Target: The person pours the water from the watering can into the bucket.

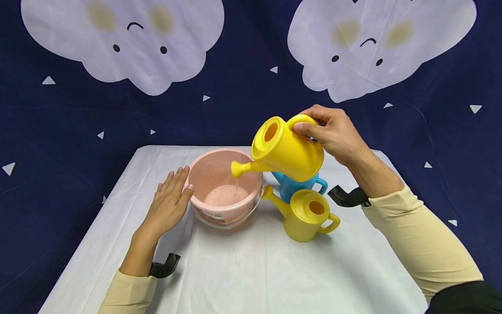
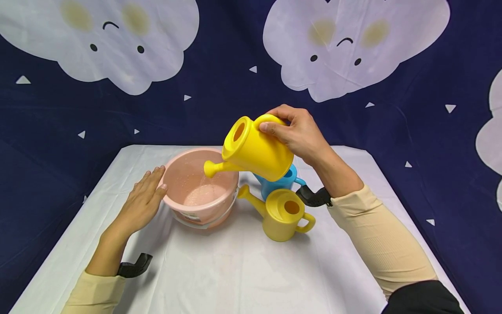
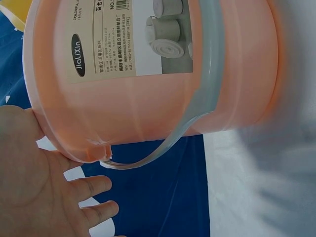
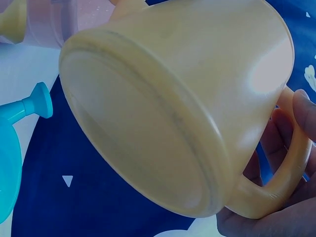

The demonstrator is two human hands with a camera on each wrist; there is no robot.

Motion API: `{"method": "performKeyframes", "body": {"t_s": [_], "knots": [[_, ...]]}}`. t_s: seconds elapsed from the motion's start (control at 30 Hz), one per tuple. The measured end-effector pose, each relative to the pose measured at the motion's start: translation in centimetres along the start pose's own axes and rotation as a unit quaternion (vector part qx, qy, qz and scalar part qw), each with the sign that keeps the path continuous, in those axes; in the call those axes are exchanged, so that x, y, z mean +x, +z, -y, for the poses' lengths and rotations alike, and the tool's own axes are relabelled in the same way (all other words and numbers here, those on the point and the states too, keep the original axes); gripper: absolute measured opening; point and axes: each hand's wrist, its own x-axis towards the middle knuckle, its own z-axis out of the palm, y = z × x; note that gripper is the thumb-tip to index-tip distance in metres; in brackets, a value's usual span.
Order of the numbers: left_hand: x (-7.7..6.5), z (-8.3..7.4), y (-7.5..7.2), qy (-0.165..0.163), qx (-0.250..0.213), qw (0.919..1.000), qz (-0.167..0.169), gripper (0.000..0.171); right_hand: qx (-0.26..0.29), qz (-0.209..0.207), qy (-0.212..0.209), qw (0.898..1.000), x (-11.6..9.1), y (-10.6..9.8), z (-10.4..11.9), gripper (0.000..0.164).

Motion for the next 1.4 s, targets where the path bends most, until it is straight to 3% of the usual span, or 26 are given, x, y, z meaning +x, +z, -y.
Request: {"method": "performKeyframes", "body": {"t_s": [1.4], "knots": [[0.01,0.14,0.01,0.003,-0.004,1.0,-0.001,0.062,-0.007,0.002,0.009,1.0,0.53,0.37,0.84,0.023]]}}
